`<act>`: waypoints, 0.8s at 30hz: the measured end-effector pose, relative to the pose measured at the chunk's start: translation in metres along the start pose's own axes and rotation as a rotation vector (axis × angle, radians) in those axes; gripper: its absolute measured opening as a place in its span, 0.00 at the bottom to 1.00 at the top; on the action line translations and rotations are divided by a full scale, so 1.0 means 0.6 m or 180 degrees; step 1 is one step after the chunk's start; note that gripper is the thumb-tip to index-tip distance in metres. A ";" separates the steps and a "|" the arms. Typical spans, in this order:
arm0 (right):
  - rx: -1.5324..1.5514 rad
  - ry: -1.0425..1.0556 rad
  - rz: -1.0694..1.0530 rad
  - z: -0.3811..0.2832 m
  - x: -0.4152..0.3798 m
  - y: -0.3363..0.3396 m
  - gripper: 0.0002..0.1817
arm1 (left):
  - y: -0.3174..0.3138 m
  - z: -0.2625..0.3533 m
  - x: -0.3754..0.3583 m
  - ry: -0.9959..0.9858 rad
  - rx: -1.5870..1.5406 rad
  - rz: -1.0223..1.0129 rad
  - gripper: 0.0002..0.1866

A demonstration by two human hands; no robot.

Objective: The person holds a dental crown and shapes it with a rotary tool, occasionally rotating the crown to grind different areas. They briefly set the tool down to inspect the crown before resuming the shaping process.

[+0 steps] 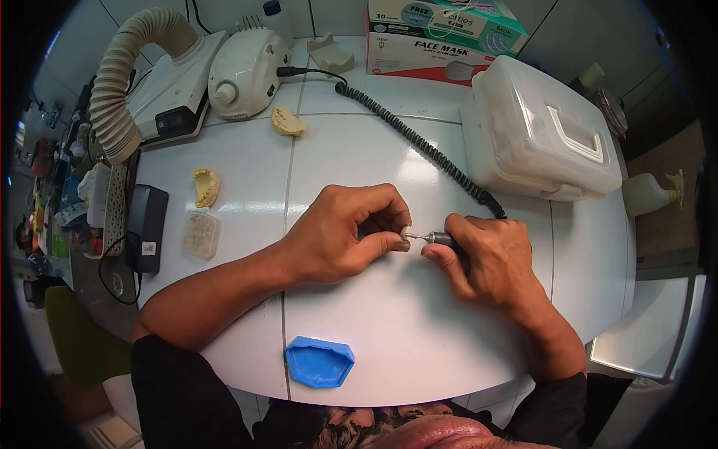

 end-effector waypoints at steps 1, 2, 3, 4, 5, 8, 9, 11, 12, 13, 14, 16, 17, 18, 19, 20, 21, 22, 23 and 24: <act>0.0013 0.0030 0.0002 0.001 -0.001 0.000 0.27 | -0.001 -0.001 -0.001 0.0002 -0.0049 0.0006 0.08; -0.0002 -0.0001 0.0007 0.000 -0.001 0.000 0.27 | -0.002 -0.001 -0.001 0.0002 -0.0097 0.0010 0.08; -0.0018 -0.0032 0.0011 -0.001 -0.001 0.000 0.27 | -0.001 0.000 -0.001 -0.0008 -0.0066 0.0002 0.07; -0.0034 -0.0059 0.0017 -0.001 -0.002 -0.001 0.27 | 0.000 0.002 0.000 -0.0020 -0.0034 -0.0004 0.07; -0.0010 -0.0030 0.0001 -0.001 -0.001 -0.001 0.27 | 0.001 0.003 0.000 -0.0031 -0.0002 -0.0008 0.07; 0.0017 -0.0018 -0.0021 0.000 -0.001 0.000 0.27 | -0.001 0.000 0.000 -0.0020 -0.0044 0.0020 0.07; -0.0004 -0.0059 -0.0010 -0.001 -0.002 -0.001 0.27 | -0.001 0.000 0.000 -0.0017 -0.0029 0.0011 0.07; -0.0011 -0.0077 -0.0017 -0.002 -0.002 -0.001 0.27 | 0.000 0.003 0.000 -0.0012 0.0005 -0.0006 0.07; 0.0003 -0.0051 -0.0033 -0.001 -0.001 0.000 0.27 | 0.001 0.003 0.000 -0.0014 0.0003 -0.0010 0.07; 0.0016 -0.0027 -0.0051 -0.001 -0.001 0.001 0.27 | 0.001 0.002 0.000 -0.0015 0.0000 -0.0015 0.07; 0.0007 -0.0057 -0.0050 -0.002 -0.001 0.001 0.27 | 0.001 0.002 0.000 -0.0016 -0.0005 -0.0021 0.07; -0.0015 -0.0115 -0.0049 -0.004 -0.001 0.001 0.26 | 0.000 0.001 0.000 -0.0012 -0.0015 -0.0019 0.07; -0.0011 -0.0087 -0.0041 -0.004 -0.001 0.001 0.26 | 0.000 0.000 0.000 -0.0011 -0.0019 -0.0015 0.07; -0.0007 -0.0059 -0.0033 -0.003 -0.001 0.001 0.26 | 0.000 0.000 0.000 -0.0017 -0.0035 -0.0015 0.07; -0.0004 -0.0032 -0.0025 -0.002 -0.001 0.001 0.26 | 0.000 0.000 -0.001 -0.0025 -0.0052 -0.0016 0.07; -0.0008 -0.0056 -0.0019 -0.002 -0.001 0.000 0.26 | -0.001 -0.001 0.000 -0.0034 -0.0069 -0.0018 0.07; -0.0010 -0.0081 -0.0014 -0.002 -0.002 -0.001 0.26 | 0.000 0.000 0.000 -0.0033 -0.0063 -0.0022 0.07; -0.0010 -0.0104 -0.0010 -0.002 -0.002 -0.002 0.26 | 0.000 0.002 0.000 -0.0029 -0.0055 -0.0024 0.07; 0.0003 -0.0093 -0.0014 -0.002 -0.002 -0.002 0.27 | 0.000 0.002 0.000 -0.0024 -0.0048 -0.0027 0.07; 0.0014 -0.0081 -0.0014 -0.001 -0.002 -0.002 0.27 | 0.000 0.002 0.000 -0.0025 -0.0044 -0.0025 0.07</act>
Point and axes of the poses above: each hand's wrist, its own x-axis towards the middle knuckle, its own y-axis out of the back of the hand, z = x × y, the point moved 2 cm from there along x, towards the middle knuckle, and after that the axes turned 3 degrees about -y, right-handed, at the moved point
